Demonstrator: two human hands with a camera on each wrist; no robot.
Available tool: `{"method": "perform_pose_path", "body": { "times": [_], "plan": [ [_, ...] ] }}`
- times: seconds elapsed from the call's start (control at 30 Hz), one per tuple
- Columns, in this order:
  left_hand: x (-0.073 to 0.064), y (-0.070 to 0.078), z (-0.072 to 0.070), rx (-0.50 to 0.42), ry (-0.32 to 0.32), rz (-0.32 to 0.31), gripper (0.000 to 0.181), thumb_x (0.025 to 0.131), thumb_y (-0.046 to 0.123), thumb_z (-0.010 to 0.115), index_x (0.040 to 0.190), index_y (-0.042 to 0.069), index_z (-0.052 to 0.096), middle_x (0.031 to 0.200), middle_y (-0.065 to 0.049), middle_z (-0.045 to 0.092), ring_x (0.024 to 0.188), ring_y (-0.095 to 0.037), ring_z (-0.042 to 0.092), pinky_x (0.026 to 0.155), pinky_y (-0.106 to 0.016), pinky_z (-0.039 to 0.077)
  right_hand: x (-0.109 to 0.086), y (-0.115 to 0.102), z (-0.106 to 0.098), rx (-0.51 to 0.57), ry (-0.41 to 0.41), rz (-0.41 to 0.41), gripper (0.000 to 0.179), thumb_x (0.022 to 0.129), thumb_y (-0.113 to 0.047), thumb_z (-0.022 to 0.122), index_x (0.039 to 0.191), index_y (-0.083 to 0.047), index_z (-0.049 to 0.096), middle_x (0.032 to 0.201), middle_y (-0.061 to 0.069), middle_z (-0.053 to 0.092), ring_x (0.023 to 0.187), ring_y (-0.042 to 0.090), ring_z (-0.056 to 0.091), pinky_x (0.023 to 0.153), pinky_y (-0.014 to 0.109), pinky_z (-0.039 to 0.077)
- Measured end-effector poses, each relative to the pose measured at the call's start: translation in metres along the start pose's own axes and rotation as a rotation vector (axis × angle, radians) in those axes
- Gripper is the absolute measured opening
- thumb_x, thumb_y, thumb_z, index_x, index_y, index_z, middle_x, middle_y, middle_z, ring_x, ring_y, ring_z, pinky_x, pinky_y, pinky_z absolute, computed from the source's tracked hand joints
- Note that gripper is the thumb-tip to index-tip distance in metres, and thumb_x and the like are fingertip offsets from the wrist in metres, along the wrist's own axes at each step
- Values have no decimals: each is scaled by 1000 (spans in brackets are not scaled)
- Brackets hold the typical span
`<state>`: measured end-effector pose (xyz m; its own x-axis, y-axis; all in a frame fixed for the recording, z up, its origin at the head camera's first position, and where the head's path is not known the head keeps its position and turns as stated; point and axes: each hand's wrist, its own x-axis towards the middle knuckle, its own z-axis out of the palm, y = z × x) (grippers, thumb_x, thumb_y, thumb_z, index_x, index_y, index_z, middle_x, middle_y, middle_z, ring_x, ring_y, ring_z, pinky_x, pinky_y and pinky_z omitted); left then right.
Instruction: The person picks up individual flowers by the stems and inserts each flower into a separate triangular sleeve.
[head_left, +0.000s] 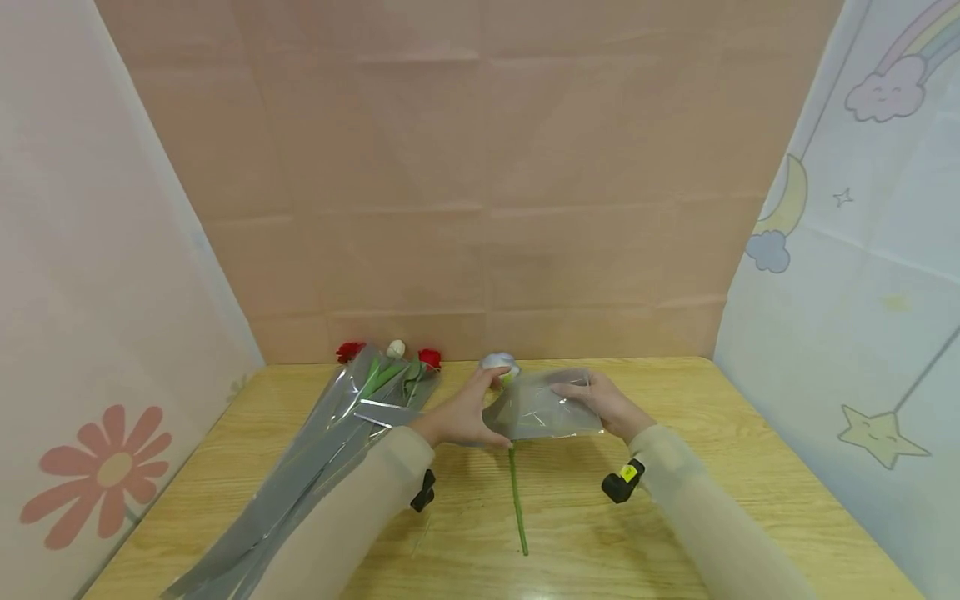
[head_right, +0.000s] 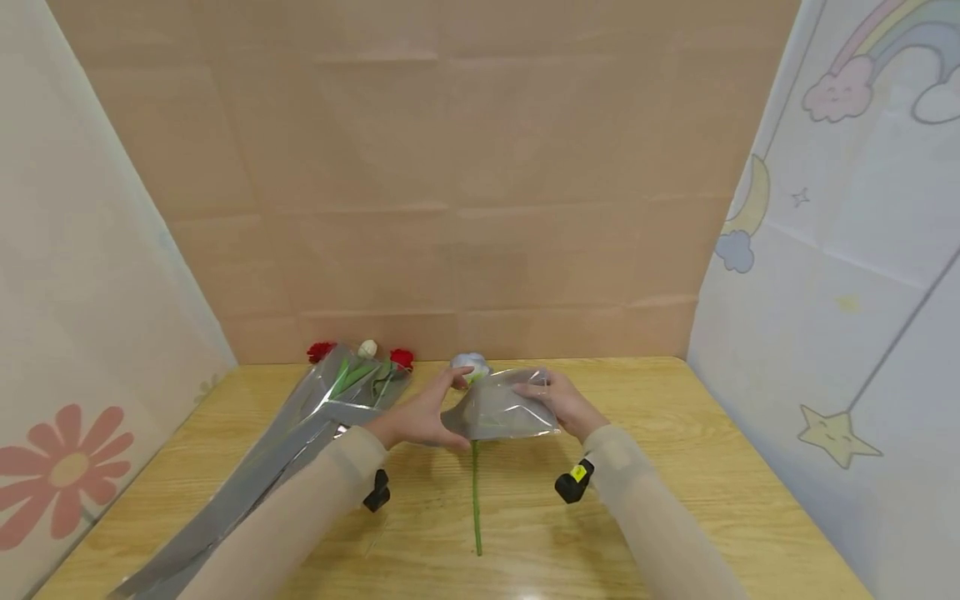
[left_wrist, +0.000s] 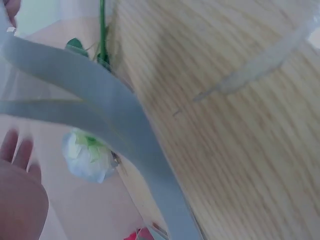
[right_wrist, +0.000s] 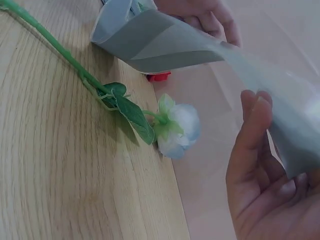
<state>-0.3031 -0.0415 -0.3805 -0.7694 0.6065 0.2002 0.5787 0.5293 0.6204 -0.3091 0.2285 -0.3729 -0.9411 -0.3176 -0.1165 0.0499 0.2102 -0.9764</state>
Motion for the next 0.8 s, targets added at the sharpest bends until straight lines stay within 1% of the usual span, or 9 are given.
{"method": "perform_pose_path", "body": {
  "times": [0.07, 0.13, 0.2, 0.3, 0.4, 0.47, 0.57, 0.67, 0.8],
  "plan": [
    [1, 0, 3, 33, 10, 0, 116, 61, 31, 92, 151, 20, 20, 145, -9, 30, 136, -29, 31, 106, -54, 35, 0, -1, 0, -20, -6, 2, 63, 93, -30, 64, 142, 2, 40, 113, 15, 62, 84, 19, 67, 73, 38, 57],
    [3, -1, 7, 59, 25, 8, 118, 60, 30, 93, 151, 20, 18, 148, -8, 28, 139, -29, 29, 107, -55, 33, 0, -2, 1, -19, -12, -1, 63, 93, -30, 65, 141, 2, 41, 115, 16, 62, 84, 19, 67, 74, 38, 57],
    [3, -2, 10, 70, 39, 23, 120, 60, 28, 93, 151, 18, 16, 147, -12, 31, 138, -28, 31, 107, -53, 35, 0, -4, 3, -2, -19, 2, 61, 92, -29, 65, 139, 3, 43, 110, 13, 63, 83, 19, 68, 74, 37, 57],
    [4, -2, 14, 63, 52, 46, 124, 59, 25, 93, 151, 14, 12, 143, -18, 34, 134, -29, 36, 106, -51, 37, -1, -7, 5, 27, -33, -3, 56, 93, -24, 64, 135, 7, 44, 98, 7, 67, 79, 16, 68, 71, 33, 57],
    [3, -2, 17, 82, 62, 57, 127, 59, 26, 93, 151, 8, 8, 138, -20, 36, 129, -32, 38, 103, -50, 40, -1, -8, 5, 37, -27, 5, 54, 93, -23, 63, 133, 9, 45, 87, 1, 67, 73, 13, 68, 66, 28, 57],
    [3, -2, 18, 100, 72, 66, 124, 59, 27, 92, 150, 5, 10, 135, -19, 38, 125, -32, 40, 102, -50, 41, -1, -7, 5, 34, -23, 15, 53, 93, -24, 63, 131, 9, 47, 84, 1, 68, 71, 13, 67, 64, 27, 56],
    [3, -3, 18, 128, 84, 75, 116, 61, 27, 90, 147, 3, 17, 133, -17, 40, 123, -31, 42, 101, -50, 41, 0, -5, 3, 30, -31, 22, 53, 94, -27, 63, 131, 8, 47, 87, 1, 68, 73, 14, 68, 66, 28, 56],
    [3, -3, 15, 130, 79, 57, 110, 63, 27, 90, 146, 4, 22, 135, -14, 39, 123, -29, 41, 102, -48, 41, 1, -3, 1, 41, -50, 27, 55, 96, -28, 61, 133, 8, 45, 93, 3, 68, 79, 15, 68, 71, 31, 57],
    [3, -2, 7, 159, 50, 8, 104, 65, 28, 90, 146, 7, 28, 142, -10, 35, 129, -27, 38, 105, -47, 40, 0, 0, 0, 61, -59, 91, 55, 95, -25, 63, 133, 10, 44, 92, 4, 68, 79, 14, 68, 71, 30, 57]
  ]
}}
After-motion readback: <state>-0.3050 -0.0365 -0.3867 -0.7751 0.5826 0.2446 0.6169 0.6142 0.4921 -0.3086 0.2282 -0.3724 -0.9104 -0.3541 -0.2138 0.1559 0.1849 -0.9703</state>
